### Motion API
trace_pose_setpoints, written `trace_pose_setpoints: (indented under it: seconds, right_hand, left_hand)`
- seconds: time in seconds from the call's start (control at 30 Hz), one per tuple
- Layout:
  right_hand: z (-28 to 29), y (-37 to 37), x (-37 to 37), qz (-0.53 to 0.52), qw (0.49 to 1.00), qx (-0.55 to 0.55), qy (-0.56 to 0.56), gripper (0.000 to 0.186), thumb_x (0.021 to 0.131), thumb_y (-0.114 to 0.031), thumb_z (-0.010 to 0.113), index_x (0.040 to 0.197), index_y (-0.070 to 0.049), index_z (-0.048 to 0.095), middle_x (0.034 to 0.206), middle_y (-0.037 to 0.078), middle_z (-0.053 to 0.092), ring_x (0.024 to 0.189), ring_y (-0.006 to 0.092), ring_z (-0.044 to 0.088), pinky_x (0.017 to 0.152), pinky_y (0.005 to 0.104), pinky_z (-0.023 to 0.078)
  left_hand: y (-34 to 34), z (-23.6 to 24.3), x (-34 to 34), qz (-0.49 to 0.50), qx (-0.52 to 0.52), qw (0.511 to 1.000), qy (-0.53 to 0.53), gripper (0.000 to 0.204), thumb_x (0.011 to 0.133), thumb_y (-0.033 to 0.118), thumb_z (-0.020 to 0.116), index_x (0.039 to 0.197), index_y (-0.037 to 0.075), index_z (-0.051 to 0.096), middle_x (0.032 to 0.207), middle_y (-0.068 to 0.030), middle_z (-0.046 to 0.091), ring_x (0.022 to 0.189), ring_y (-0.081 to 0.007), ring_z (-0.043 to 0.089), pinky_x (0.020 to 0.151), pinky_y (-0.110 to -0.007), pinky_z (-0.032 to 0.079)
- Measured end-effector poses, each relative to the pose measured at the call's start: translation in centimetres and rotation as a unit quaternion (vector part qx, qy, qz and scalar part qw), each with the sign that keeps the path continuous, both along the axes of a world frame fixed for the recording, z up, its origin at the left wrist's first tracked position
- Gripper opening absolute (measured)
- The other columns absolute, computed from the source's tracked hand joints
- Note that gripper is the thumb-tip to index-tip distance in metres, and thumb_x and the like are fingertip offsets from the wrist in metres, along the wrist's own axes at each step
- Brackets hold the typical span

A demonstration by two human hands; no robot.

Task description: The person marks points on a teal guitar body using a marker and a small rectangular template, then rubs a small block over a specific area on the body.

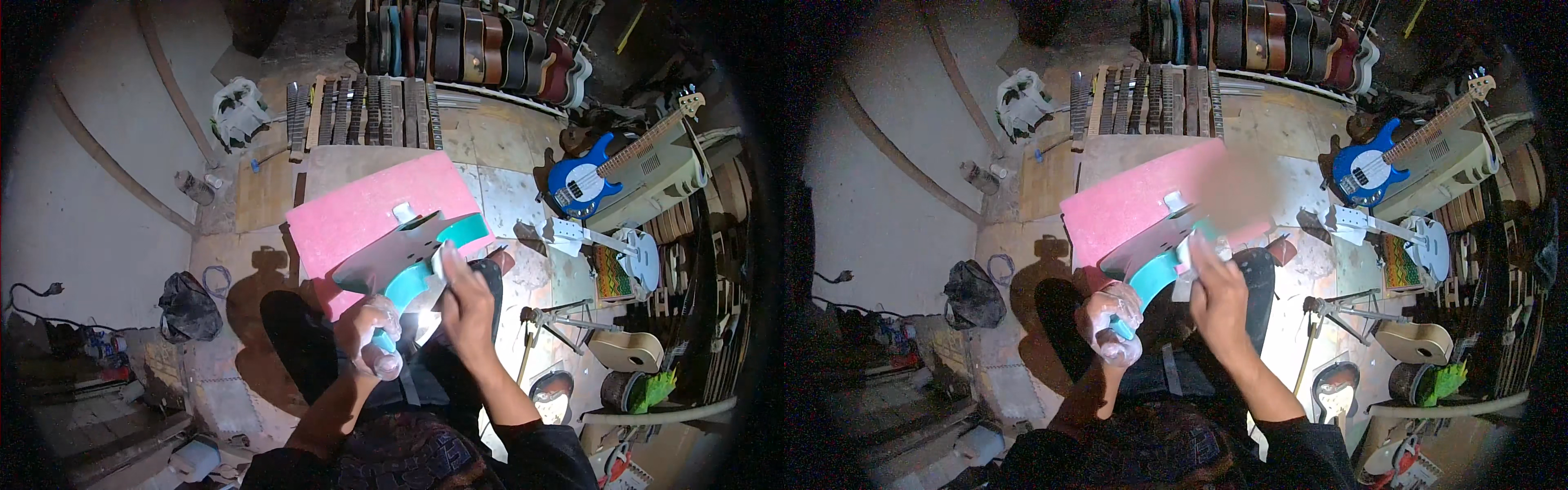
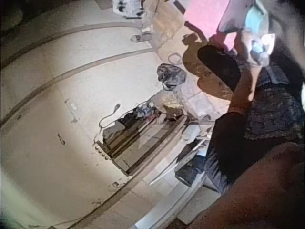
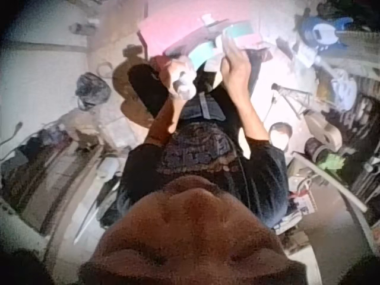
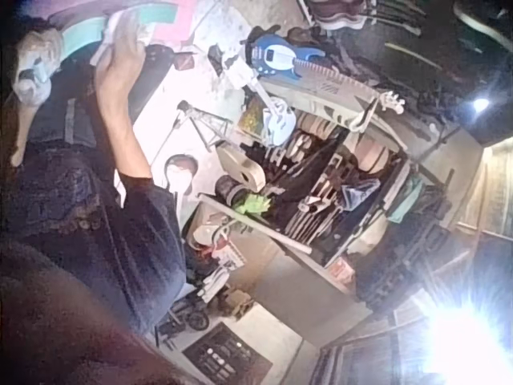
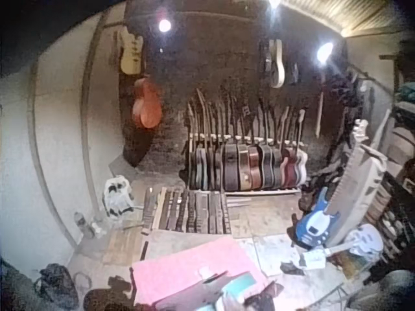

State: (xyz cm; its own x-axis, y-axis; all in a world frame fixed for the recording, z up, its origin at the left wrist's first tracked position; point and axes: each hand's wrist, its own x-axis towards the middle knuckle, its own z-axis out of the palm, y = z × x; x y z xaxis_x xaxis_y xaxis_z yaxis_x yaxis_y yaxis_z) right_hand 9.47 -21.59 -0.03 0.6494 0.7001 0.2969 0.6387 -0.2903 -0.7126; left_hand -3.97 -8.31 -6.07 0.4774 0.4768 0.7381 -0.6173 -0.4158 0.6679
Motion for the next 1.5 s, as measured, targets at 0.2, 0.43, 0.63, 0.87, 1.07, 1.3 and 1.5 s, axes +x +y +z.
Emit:
trace_pose_setpoints:
  seconds: [0.2, 0.43, 0.63, 0.87, 1.07, 1.3, 1.5]
  right_hand:
    - [1.7, -0.3, -0.3, 0.004, 1.0, -0.03, 0.009, 0.06, 0.082, 0.008, 0.051, 0.141, -0.001, 0.059, 0.139, 0.027, 0.059, 0.122, 0.043, 0.062, 0.106, 0.0433, 0.047]
    - [0.3, 0.3, 1.1, -0.017, 0.997, -0.02, 0.078, 0.058, 0.082, 0.007, 0.053, 0.14, 0.0, 0.059, 0.135, 0.027, 0.061, 0.114, 0.0441, 0.064, 0.101, 0.0449, 0.05]
    - [0.6, 0.3, 1.5, -0.011, 0.998, -0.041, 0.048, 0.059, 0.08, 0.008, 0.054, 0.139, 0.001, 0.059, 0.133, 0.029, 0.062, 0.107, 0.0443, 0.066, 0.095, 0.0452, 0.051]
    - [-0.4, -0.7, 1.1, -0.002, 1.0, -0.02, -0.002, 0.055, 0.084, 0.002, 0.052, 0.139, 0.002, 0.058, 0.129, 0.031, 0.063, 0.107, 0.0457, 0.066, 0.097, 0.0448, 0.052]
    - [0.7, -0.7, 1.2, 0.009, 0.995, -0.053, 0.087, 0.059, 0.083, 0.004, 0.051, 0.142, 0.0, 0.056, 0.135, 0.027, 0.061, 0.121, 0.0428, 0.062, 0.107, 0.0441, 0.048]
    - [1.2, -0.2, 1.5, 0.016, 0.998, -0.048, 0.045, 0.057, 0.081, 0.006, 0.053, 0.138, 0.003, 0.058, 0.136, 0.029, 0.06, 0.114, 0.0443, 0.065, 0.1, 0.0436, 0.052]
    - [0.8, 1.0, 2.6, 0.007, 0.999, -0.043, 0.007, 0.06, 0.076, 0.009, 0.058, 0.136, 0.004, 0.059, 0.135, 0.028, 0.061, 0.097, 0.0439, 0.067, 0.093, 0.0455, 0.054]
  left_hand:
    - [-1.9, 2.7, 0.7, 0.101, -0.057, 0.993, -0.029, 0.061, 0.096, 0.064, 0.058, 0.09, 0.003, 0.055, 0.065, -0.0061, 0.056, 0.056, -0.0218, 0.059, 0.056, -0.035, 0.051]
    - [-2.3, 2.8, 1.5, 0.127, -0.036, 0.991, -0.026, 0.065, 0.098, 0.068, 0.05, 0.086, 0.004, 0.053, 0.063, -0.0045, 0.053, 0.05, -0.0171, 0.053, 0.049, -0.033, 0.045]
    - [-1.7, 3.2, 1.3, 0.103, -0.008, 0.994, -0.028, 0.066, 0.098, 0.066, 0.052, 0.081, 0.002, 0.054, 0.059, -0.0057, 0.054, 0.05, -0.0233, 0.059, 0.049, -0.036, 0.051]
    - [-2.1, 2.5, 0.4, 0.103, -0.016, 0.994, -0.024, 0.067, 0.094, 0.069, 0.057, 0.078, 0.003, 0.056, 0.059, -0.0055, 0.055, 0.053, -0.0246, 0.062, 0.052, -0.037, 0.053]
    - [-2.1, 3.0, 0.5, 0.108, -0.022, 0.994, 0.0, 0.071, 0.091, 0.073, 0.058, 0.075, 0.004, 0.056, 0.059, -0.0059, 0.055, 0.052, -0.025, 0.061, 0.052, -0.037, 0.053]
    - [-2.0, 2.6, 0.5, 0.096, -0.03, 0.995, -0.002, 0.071, 0.09, 0.074, 0.058, 0.076, 0.004, 0.056, 0.059, -0.0058, 0.055, 0.052, -0.0249, 0.061, 0.052, -0.037, 0.053]
    - [-1.9, 2.9, 0.7, 0.093, -0.034, 0.995, 0.002, 0.072, 0.09, 0.074, 0.059, 0.077, 0.004, 0.056, 0.06, -0.0058, 0.055, 0.052, -0.0249, 0.061, 0.052, -0.037, 0.053]
